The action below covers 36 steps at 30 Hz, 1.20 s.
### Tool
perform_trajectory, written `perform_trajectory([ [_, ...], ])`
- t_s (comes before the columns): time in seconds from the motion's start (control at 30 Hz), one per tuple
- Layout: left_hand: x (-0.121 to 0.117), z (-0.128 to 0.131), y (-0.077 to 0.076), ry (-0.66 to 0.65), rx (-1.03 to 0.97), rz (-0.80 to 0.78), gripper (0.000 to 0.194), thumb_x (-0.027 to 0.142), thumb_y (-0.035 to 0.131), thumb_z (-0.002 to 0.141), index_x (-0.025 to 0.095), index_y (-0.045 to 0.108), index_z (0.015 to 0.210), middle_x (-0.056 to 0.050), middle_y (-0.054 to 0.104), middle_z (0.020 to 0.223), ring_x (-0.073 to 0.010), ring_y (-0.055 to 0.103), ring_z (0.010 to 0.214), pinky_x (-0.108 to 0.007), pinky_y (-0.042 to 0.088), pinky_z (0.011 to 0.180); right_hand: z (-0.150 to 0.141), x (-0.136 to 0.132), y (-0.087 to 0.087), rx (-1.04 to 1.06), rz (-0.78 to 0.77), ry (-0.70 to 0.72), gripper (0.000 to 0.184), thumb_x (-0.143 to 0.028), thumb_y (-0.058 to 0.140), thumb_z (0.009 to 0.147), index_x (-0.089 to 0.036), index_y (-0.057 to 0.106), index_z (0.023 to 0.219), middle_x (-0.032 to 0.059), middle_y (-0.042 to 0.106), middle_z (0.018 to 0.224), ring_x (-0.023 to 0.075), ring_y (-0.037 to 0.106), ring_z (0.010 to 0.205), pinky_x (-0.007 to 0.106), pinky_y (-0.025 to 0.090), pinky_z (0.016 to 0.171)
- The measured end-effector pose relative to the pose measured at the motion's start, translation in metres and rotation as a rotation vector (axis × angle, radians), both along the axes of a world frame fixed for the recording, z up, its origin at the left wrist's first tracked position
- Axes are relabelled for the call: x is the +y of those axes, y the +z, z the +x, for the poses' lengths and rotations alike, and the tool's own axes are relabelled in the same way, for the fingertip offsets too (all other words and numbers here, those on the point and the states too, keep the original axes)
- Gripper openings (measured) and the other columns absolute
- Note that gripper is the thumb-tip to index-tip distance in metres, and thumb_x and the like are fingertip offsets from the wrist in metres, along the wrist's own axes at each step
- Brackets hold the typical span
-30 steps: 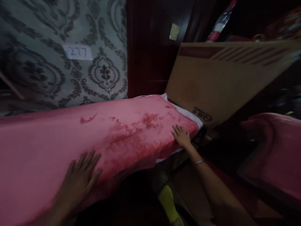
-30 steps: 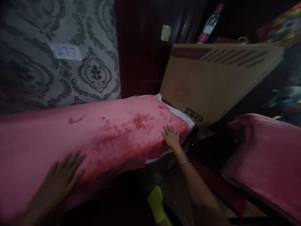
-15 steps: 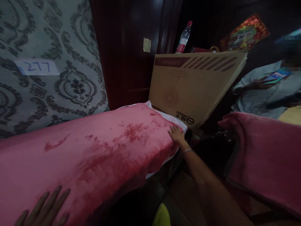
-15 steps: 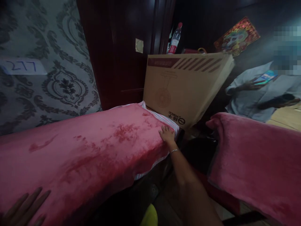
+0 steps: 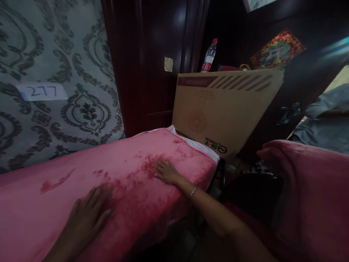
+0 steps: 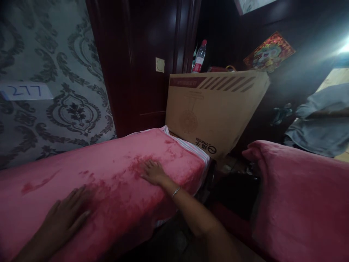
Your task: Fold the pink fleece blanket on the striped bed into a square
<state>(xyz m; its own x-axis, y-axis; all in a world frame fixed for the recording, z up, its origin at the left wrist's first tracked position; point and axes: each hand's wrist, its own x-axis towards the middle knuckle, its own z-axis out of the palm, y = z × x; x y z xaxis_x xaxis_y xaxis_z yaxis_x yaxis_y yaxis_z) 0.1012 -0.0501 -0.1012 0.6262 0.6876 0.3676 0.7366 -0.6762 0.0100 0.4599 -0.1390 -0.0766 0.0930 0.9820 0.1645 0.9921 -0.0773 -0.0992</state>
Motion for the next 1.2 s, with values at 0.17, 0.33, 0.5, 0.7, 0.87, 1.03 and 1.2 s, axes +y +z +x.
perform_trajectory([
  [0.17,0.009,0.01,-0.015,0.012,0.095,0.014,0.068,0.051,0.03,0.086,0.023,0.059,0.141,-0.009,0.047,0.154,-0.0376,0.038,0.146,-0.065,0.033,0.114,0.097,-0.014,0.005,0.014,-0.12,-0.346,0.054,-0.047,0.035,0.11,-0.026,0.031,0.159,0.0068,0.024,0.163,0.0291,0.022,0.149,0.054,0.021,0.119],
  [0.33,0.01,0.005,-0.023,-0.006,0.089,0.056,0.069,0.053,0.026,0.088,0.023,0.059,0.141,-0.008,0.044,0.156,-0.0373,0.038,0.146,-0.065,0.034,0.114,0.18,-0.05,-0.001,0.016,-0.181,-0.655,0.055,-0.042,0.028,0.11,-0.022,0.028,0.161,0.0115,0.02,0.164,0.0328,0.02,0.149,0.059,0.024,0.117],
  [0.5,-0.001,0.011,-0.007,0.017,0.162,-0.031,0.065,0.05,0.031,0.093,0.022,0.051,0.147,-0.009,0.037,0.16,-0.0378,0.032,0.149,-0.066,0.03,0.115,0.192,-0.059,-0.006,0.014,-0.191,-0.759,0.055,-0.044,0.021,0.109,-0.025,0.027,0.161,0.0096,0.022,0.164,0.0333,0.021,0.149,0.063,0.024,0.116],
  [0.7,-0.016,0.022,0.018,0.046,0.216,-0.167,0.06,0.044,0.039,0.098,0.022,0.04,0.153,-0.011,0.028,0.164,-0.0364,0.022,0.153,-0.065,0.023,0.119,0.113,-0.051,0.004,0.005,-0.038,-0.702,0.054,-0.041,0.025,0.11,-0.019,0.031,0.159,0.0147,0.02,0.164,0.0362,0.019,0.149,0.064,0.028,0.114],
  [0.87,-0.043,0.017,0.028,-0.041,0.148,-0.254,0.06,0.049,0.044,0.098,0.023,0.042,0.153,-0.013,0.031,0.164,-0.037,0.025,0.152,-0.066,0.022,0.12,-0.023,-0.064,-0.014,0.01,0.021,-0.074,0.052,-0.043,0.035,0.109,-0.027,0.034,0.158,0.0082,0.023,0.164,0.0327,0.02,0.149,0.06,0.027,0.117],
  [1.03,-0.096,-0.005,0.011,-0.218,0.102,-0.174,0.061,0.052,0.046,0.097,0.029,0.039,0.154,-0.01,0.035,0.162,-0.0339,0.029,0.151,-0.062,0.021,0.122,-0.084,-0.08,-0.027,-0.034,0.011,0.11,0.051,-0.044,0.039,0.108,-0.028,0.038,0.157,0.0055,0.027,0.163,0.0332,0.023,0.148,0.061,0.026,0.117],
  [1.2,-0.129,-0.038,-0.003,-0.145,0.111,-0.11,0.062,0.048,0.048,0.097,0.026,0.037,0.154,-0.011,0.034,0.163,-0.032,0.028,0.151,-0.058,0.024,0.122,-0.079,-0.081,-0.03,-0.082,0.039,0.098,0.05,-0.04,0.035,0.107,-0.026,0.042,0.155,0.0055,0.031,0.161,0.0328,0.027,0.147,0.058,0.029,0.117],
])
